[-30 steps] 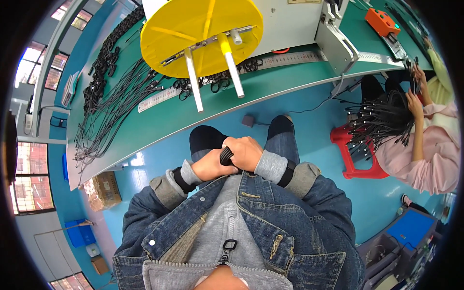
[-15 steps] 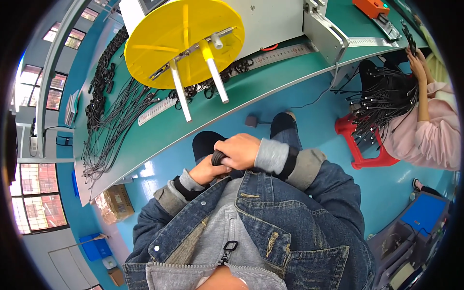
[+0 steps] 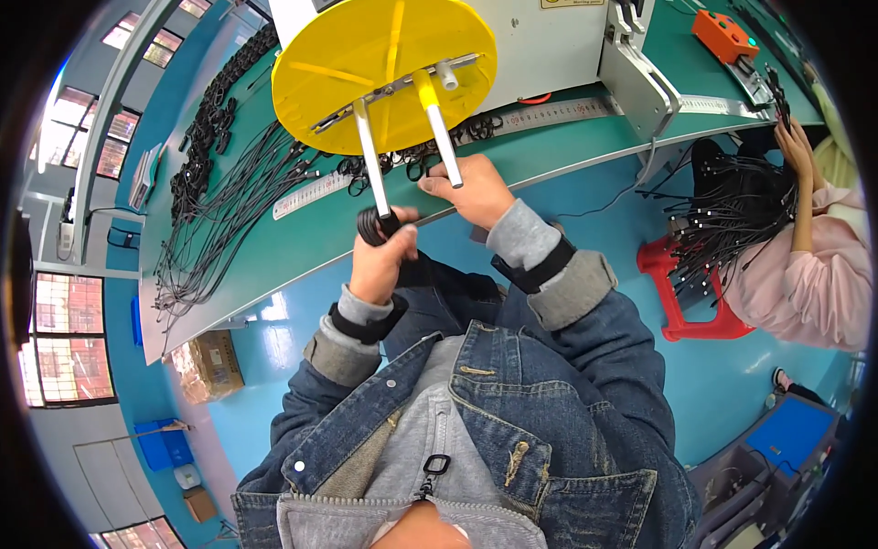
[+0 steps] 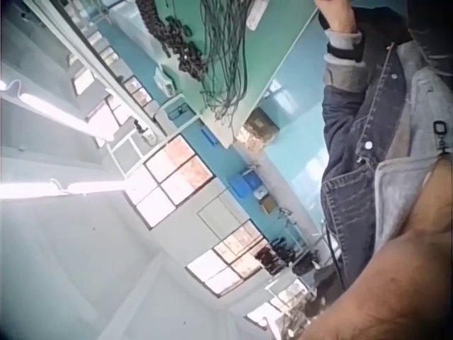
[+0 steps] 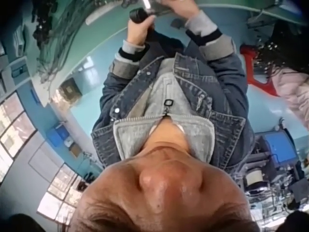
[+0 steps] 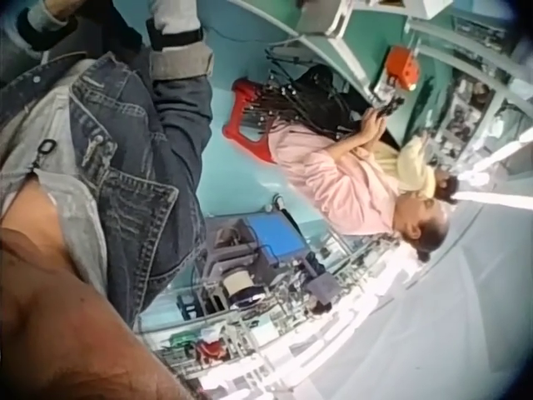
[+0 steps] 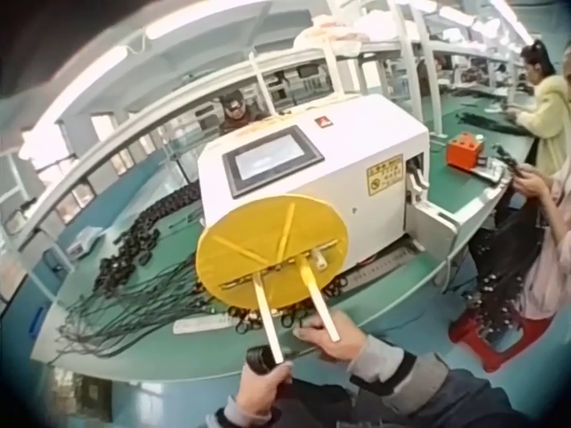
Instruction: The person picks up a cable, threads it through the winding machine, and removes the coiled cable by hand. They then secure the coil with a tie and place it on the table before repeating the process.
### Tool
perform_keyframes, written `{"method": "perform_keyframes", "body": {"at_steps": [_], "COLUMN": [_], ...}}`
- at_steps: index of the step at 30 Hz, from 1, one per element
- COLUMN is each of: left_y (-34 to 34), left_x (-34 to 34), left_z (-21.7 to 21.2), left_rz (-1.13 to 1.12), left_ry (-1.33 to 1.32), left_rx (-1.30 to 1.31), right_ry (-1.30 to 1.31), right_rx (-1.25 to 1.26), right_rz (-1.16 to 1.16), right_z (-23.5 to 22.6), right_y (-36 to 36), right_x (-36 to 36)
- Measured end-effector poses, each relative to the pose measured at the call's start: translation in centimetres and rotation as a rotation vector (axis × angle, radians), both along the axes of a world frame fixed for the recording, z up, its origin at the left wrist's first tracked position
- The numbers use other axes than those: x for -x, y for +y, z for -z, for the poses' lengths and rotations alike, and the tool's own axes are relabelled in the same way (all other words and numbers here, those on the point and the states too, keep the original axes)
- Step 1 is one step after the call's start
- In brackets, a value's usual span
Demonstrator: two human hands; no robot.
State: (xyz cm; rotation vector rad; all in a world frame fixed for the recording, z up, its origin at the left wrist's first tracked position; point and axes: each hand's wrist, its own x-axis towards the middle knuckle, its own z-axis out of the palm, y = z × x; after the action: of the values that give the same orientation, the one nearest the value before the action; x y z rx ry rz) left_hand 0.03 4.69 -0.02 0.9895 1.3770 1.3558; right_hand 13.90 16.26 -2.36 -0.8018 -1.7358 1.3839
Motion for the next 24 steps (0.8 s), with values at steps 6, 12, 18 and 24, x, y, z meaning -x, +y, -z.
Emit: {"method": "perform_keyframes", "body": {"at_steps": [6, 12, 18, 24], "left_y": [1.2, 0.7, -0.1, -1.2], "left_x": [-0.7, -1.0, -1.6, -3.1], "left_z": [-0.8, 0.1, 0.0, -0.2], "left_rz": [0.020, 0.146, 0.347, 0.281], "left_ry": [-0.340, -0.299, -0.112, 0.688], "left_rx": [0.027, -0.024, 0.087, -0.111], "right_ry": [0.037, 0.486, 0.274, -0.334], "right_rx": [0.457, 0.686, 0.553, -0.143], "right_rz": [-0.309, -0.322, -0.244, -0.192], "right_z": [-1.9, -1.8, -1.8, -5.3], "right_y": [-2.9, -6.8, -7.3, -5.8], "right_x": [-2.5, -4.1, -5.7, -6.4]}}
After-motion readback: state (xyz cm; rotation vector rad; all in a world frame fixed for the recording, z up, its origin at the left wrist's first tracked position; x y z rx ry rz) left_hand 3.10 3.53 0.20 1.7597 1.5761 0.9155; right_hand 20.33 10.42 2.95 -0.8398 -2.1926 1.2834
